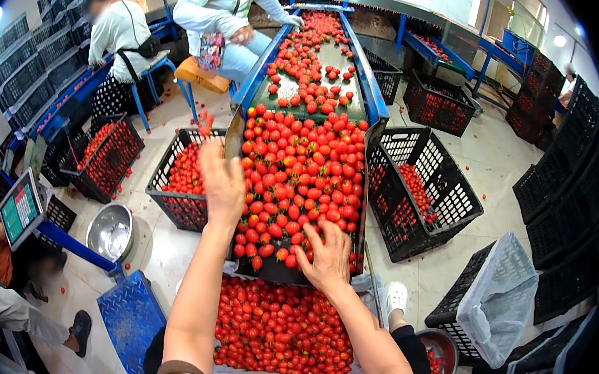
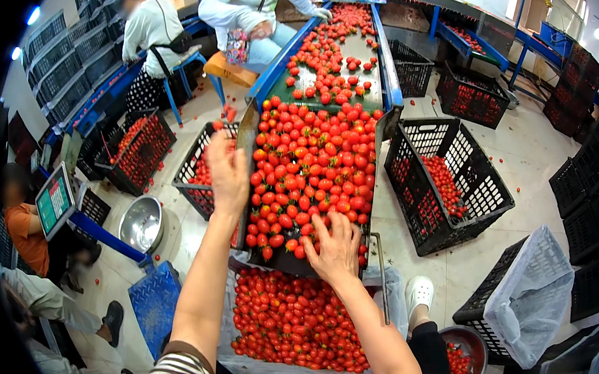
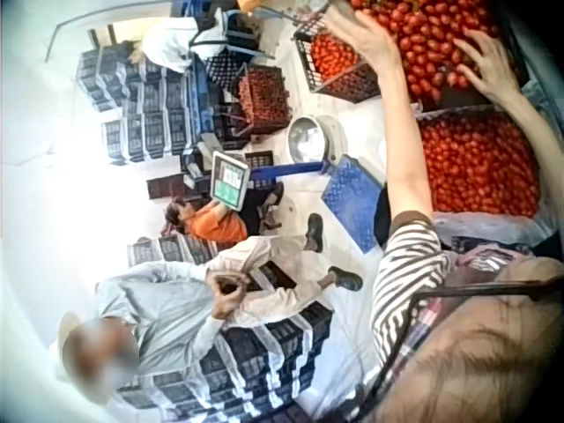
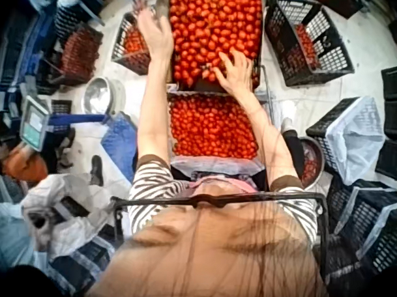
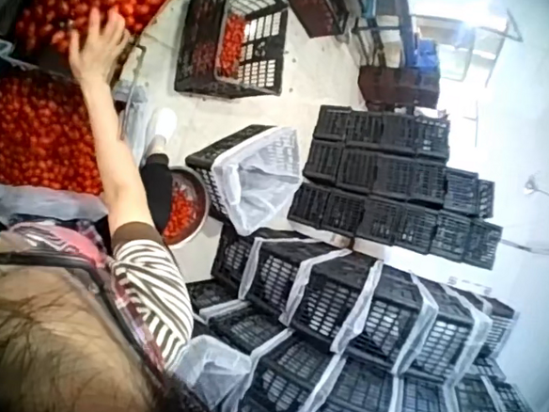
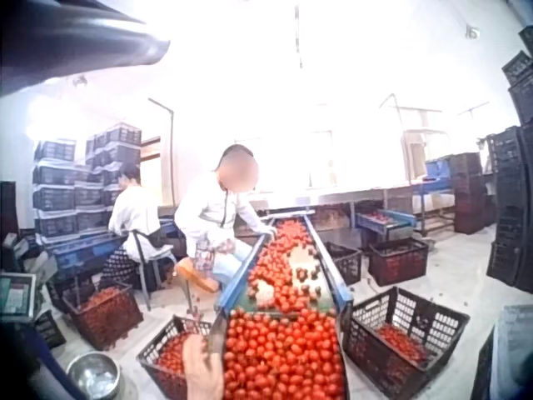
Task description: The person sorts tomatoes from a conveyor belt into a plastic-lined crate by hand, and then places the filled crate onto a digital scale.
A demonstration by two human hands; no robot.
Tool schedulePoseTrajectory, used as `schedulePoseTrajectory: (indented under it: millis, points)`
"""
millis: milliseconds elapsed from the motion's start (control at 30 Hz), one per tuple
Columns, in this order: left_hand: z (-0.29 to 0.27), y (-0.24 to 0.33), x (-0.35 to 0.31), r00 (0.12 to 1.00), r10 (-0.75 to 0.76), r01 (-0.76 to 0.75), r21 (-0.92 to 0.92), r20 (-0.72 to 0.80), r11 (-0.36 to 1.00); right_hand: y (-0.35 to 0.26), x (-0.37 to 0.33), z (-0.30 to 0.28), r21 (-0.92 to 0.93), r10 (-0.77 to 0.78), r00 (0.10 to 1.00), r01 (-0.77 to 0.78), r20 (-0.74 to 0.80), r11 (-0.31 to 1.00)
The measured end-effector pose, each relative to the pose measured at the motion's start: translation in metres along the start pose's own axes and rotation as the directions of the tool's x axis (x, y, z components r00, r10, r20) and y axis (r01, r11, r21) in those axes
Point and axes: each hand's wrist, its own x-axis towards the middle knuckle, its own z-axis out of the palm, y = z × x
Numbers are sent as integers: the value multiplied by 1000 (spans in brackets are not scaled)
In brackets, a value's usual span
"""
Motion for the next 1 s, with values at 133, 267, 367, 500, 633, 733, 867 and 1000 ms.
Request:
schedulePoseTrajectory:
  millis: [133,267,367,500,633,733,867,1000]
  points:
    - [25,-1,-65,895,-18,-91,222,445,971,-1,2,-7,-151,100,990,-115,-104,982]
    - [15,-3,-122,913,-9,-116,281,408,953,6,-1,-6,-18,-30,995,28,-98,999]
    - [7,9,-129,900,24,-23,-7,435,1000,4,-2,-8,-15,-119,991,118,-67,993]
    - [29,4,-106,927,20,-125,258,374,958,4,0,-5,-163,81,994,-92,-77,982]
    - [48,-8,-88,872,38,-135,165,487,977,2,2,-7,-71,37,999,-36,17,997]
    - [50,2,-83,794,132,-303,198,594,932,1,2,-10,-8,83,984,-83,157,997]
    - [22,-1,-95,677,189,-316,48,712,948,3,2,-7,-170,-2,998,13,60,985]
    - [6,-22,-113,835,116,-123,-23,539,992,2,2,-13,33,-11,968,2,250,999]
